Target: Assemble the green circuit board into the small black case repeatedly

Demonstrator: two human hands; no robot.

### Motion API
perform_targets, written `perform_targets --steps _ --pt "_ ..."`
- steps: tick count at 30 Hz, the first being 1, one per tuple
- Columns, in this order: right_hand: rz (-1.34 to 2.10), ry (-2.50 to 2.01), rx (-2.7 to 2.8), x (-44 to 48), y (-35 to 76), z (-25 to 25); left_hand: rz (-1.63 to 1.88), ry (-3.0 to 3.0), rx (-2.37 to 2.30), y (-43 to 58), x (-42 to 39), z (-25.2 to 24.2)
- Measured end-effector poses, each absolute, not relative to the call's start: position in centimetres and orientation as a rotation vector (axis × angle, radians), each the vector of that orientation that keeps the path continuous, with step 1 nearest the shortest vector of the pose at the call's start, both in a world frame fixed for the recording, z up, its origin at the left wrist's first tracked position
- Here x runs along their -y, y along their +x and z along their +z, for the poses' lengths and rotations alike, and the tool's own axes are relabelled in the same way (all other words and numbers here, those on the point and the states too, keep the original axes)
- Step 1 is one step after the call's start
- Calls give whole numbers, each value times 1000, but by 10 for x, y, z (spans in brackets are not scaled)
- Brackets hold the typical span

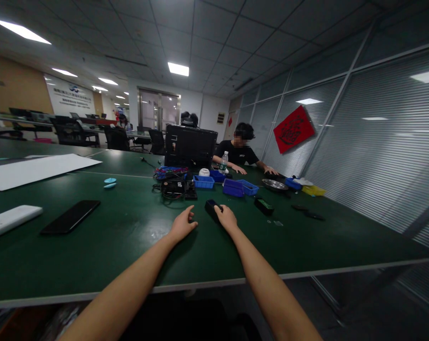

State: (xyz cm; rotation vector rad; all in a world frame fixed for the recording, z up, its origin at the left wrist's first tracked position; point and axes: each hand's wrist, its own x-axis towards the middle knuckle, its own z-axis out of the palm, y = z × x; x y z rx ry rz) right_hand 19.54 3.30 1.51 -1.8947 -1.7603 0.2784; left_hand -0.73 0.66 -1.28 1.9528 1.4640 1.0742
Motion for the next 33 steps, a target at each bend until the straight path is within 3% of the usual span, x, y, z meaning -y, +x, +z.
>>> perform_targets --steps 12,23,30,33 --pt "20 -1869 1967 -15 164 12 1059 1948 -1481 -5 -5 -10" --pt "-10 -1894 1803 -11 168 25 1044 1939 -1495 -4 -4 -9" --pt "20 -1595 1529 -8 178 35 1037 1934 -1499 -5 -6 -10" --pt "218 -1358 1436 -9 179 37 1050 1929 -1491 -5 -4 -8"
